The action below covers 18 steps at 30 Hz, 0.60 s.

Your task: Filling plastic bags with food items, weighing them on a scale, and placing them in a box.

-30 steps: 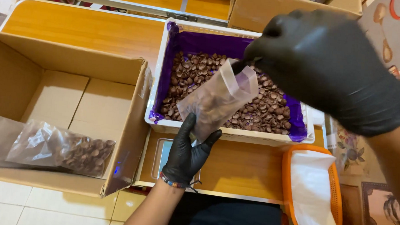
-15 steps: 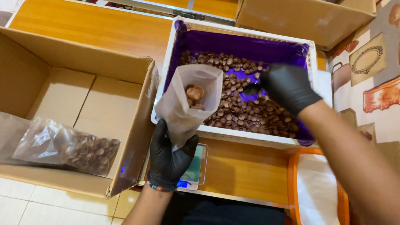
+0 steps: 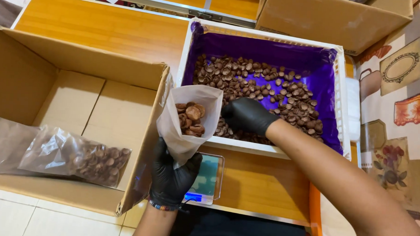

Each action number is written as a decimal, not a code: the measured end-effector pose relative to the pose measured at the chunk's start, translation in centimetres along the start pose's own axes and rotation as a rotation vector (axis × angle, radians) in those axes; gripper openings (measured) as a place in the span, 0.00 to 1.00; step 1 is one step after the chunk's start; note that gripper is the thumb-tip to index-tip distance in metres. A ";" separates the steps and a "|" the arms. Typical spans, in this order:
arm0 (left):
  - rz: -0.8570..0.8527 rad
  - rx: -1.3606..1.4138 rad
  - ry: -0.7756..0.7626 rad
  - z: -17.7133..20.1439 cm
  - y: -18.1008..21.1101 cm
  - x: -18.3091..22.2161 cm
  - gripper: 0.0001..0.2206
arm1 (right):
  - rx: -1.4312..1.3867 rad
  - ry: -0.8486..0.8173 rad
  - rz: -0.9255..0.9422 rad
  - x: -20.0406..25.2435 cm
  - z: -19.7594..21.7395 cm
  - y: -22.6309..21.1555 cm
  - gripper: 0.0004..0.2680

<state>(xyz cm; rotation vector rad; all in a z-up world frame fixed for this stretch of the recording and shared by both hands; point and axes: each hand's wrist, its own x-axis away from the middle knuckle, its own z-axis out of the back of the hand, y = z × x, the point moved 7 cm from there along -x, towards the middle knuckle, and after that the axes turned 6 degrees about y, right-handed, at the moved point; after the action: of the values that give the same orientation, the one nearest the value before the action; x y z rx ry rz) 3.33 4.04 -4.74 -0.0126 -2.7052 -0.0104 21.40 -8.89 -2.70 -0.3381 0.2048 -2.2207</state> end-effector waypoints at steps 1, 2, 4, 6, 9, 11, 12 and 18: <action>0.000 0.000 0.000 -0.1 0.1 0.0 0.28 | 0.000 0.000 0.000 -0.3 -0.1 -0.1 0.06; 0.007 0.003 0.021 0.0 0.1 0.0 0.28 | -0.050 0.004 -0.047 -0.6 -0.3 0.1 0.09; 0.012 0.008 0.043 0.2 0.2 0.2 0.28 | -0.100 0.008 -0.092 -0.6 -0.1 0.1 0.11; 0.020 0.017 0.026 0.0 0.2 0.2 0.30 | -0.337 0.070 -0.067 -0.1 1.0 -0.3 0.12; 0.044 0.044 0.022 0.2 0.1 -0.1 0.28 | -0.340 0.159 0.033 0.0 1.3 0.1 0.11; 0.049 0.043 0.005 -0.1 -0.1 -0.2 0.27 | -0.380 0.162 0.026 0.1 1.4 -0.3 0.09; 0.057 0.040 -0.016 -0.3 -0.2 -0.4 0.26 | -0.418 0.168 0.017 0.1 1.6 -0.4 0.06; 0.016 -0.015 0.042 -0.3 -0.2 -0.9 0.25 | -0.469 0.247 -0.055 0.7 3.7 -0.2 0.04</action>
<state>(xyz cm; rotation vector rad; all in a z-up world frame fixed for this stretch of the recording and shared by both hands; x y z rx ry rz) 4.23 3.80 -4.87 -0.0381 -2.6633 -0.0256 21.94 -9.43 1.02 -0.3208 0.8657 -2.2485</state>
